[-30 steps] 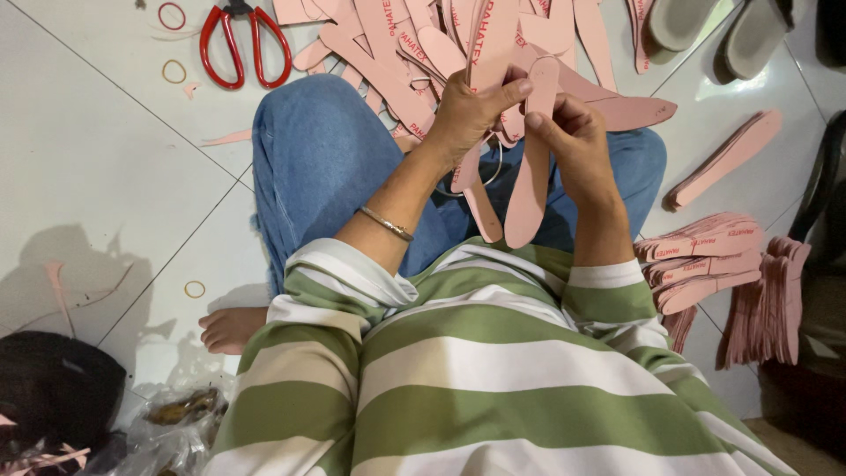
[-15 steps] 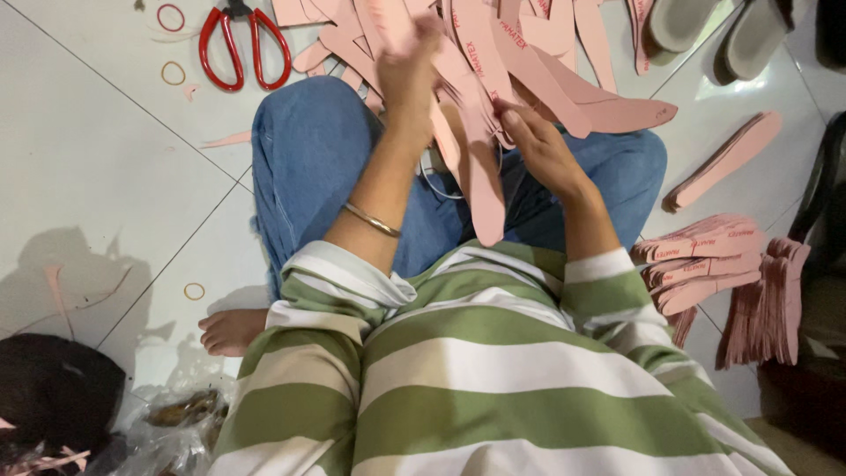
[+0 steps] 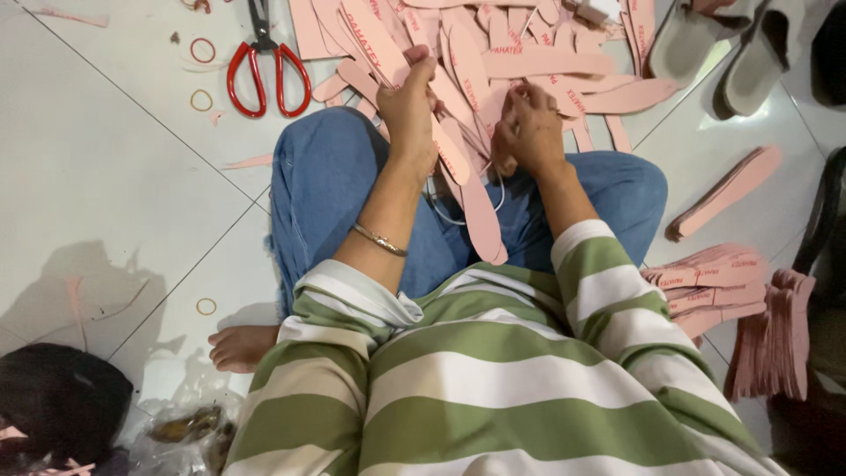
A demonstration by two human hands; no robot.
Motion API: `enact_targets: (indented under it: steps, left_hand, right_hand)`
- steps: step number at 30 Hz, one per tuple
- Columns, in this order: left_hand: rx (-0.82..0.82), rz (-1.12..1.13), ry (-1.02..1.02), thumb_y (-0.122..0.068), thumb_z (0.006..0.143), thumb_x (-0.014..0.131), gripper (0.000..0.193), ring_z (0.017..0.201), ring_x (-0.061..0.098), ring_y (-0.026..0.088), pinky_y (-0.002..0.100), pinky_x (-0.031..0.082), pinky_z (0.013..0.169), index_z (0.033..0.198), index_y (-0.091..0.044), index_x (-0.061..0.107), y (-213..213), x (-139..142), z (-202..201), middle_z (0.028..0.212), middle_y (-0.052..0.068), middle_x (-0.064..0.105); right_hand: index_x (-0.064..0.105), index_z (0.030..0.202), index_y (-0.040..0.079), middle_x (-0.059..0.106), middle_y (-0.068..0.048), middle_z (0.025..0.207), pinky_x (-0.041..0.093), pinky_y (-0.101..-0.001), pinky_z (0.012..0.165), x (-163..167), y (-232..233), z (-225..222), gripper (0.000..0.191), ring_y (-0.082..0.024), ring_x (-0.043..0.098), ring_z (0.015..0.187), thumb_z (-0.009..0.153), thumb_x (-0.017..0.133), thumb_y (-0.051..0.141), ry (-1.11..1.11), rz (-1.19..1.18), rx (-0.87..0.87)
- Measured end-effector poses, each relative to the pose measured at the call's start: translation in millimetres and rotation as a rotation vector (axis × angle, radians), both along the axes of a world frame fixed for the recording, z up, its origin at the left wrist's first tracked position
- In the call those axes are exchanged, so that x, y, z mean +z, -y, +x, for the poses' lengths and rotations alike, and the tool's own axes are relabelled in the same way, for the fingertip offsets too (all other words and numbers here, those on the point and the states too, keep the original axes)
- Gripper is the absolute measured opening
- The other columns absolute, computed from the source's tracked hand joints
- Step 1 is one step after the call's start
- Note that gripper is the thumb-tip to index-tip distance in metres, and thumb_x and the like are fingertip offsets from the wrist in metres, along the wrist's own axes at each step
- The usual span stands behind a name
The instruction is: The person sits on the floor and repeatedly picks up pink shoe insoles from a pile, aligns them, and stacks them into a neat pile. The person handles the insoles by hand, turning them over and arranging them one by one.
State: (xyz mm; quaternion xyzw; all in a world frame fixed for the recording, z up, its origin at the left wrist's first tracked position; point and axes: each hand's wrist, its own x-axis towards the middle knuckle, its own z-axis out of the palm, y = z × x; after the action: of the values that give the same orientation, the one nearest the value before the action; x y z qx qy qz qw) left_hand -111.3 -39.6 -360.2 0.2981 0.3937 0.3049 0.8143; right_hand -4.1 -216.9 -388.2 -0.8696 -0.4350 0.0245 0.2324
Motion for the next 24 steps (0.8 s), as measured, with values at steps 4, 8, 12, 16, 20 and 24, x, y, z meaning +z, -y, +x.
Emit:
enact_targets:
  steps: [4, 8, 12, 16, 20, 24]
  left_hand:
    - [-0.030, -0.037, 0.006, -0.007, 0.087, 0.072, 0.021, 0.049, 0.042, 0.007, 0.027, 0.043, 0.048, 0.107, -0.001, 0.069, -1, 5, 5, 0.081, 0.003, 0.063]
    - [-0.049, -0.030, 0.023, -0.007, 0.088, 0.072, 0.021, 0.050, 0.046, 0.008, 0.029, 0.044, 0.047, 0.107, 0.000, 0.069, -1, 5, 7, 0.079, 0.004, 0.063]
    - [-0.054, -0.069, 0.021, -0.008, 0.086, 0.070, 0.021, 0.047, 0.045, 0.007, 0.029, 0.046, 0.043, 0.105, -0.001, 0.068, -8, 2, 8, 0.075, 0.002, 0.061]
    - [-0.037, -0.034, 0.044, -0.006, 0.088, 0.072, 0.021, 0.051, 0.045, 0.007, 0.027, 0.042, 0.046, 0.108, 0.001, 0.069, -10, 1, 10, 0.078, 0.003, 0.060]
    - [-0.064, -0.054, 0.021, -0.008, 0.089, 0.071, 0.020, 0.052, 0.043, 0.006, 0.025, 0.040, 0.048, 0.107, 0.000, 0.072, -10, 5, 11, 0.081, 0.002, 0.063]
    - [-0.129, -0.082, 0.000, -0.008, 0.089, 0.070, 0.019, 0.050, 0.043, 0.006, 0.027, 0.043, 0.048, 0.107, -0.002, 0.073, -7, 14, 14, 0.078, 0.001, 0.062]
  right_hand:
    - [0.064, 0.119, 0.001, 0.060, -0.017, 0.124, 0.058, -0.0393, 0.090, 2, -10, -2, 0.035, -0.029, 0.067, 0.104, 0.089, 0.075, 0.014, -0.370, 0.041, -0.063]
    - [0.063, 0.117, -0.001, 0.071, -0.013, 0.108, 0.057, -0.0309, 0.086, -8, -23, -3, 0.035, -0.020, 0.069, 0.096, 0.090, 0.081, 0.013, -0.743, 0.124, -0.108]
    - [0.050, 0.121, -0.001, 0.071, -0.010, 0.099, 0.060, -0.0308, 0.076, -6, -31, -7, 0.042, -0.019, 0.072, 0.093, 0.088, 0.075, 0.010, -1.287, 0.217, -0.272]
    - [0.049, 0.129, -0.001, 0.068, -0.006, 0.109, 0.062, -0.0309, 0.079, 10, -29, -2, 0.053, -0.016, 0.072, 0.095, 0.083, 0.076, 0.002, -1.145, 0.326, -0.276]
    - [0.062, 0.130, -0.004, 0.072, -0.008, 0.113, 0.060, -0.0275, 0.086, 40, -14, 12, 0.036, -0.014, 0.070, 0.098, 0.096, 0.070, 0.002, -1.102, 0.487, -0.254]
    - [0.065, 0.125, -0.004, 0.070, -0.010, 0.112, 0.058, -0.0286, 0.083, 74, 8, 24, 0.024, -0.016, 0.068, 0.096, 0.103, 0.065, 0.006, -1.226, 0.683, -0.324]
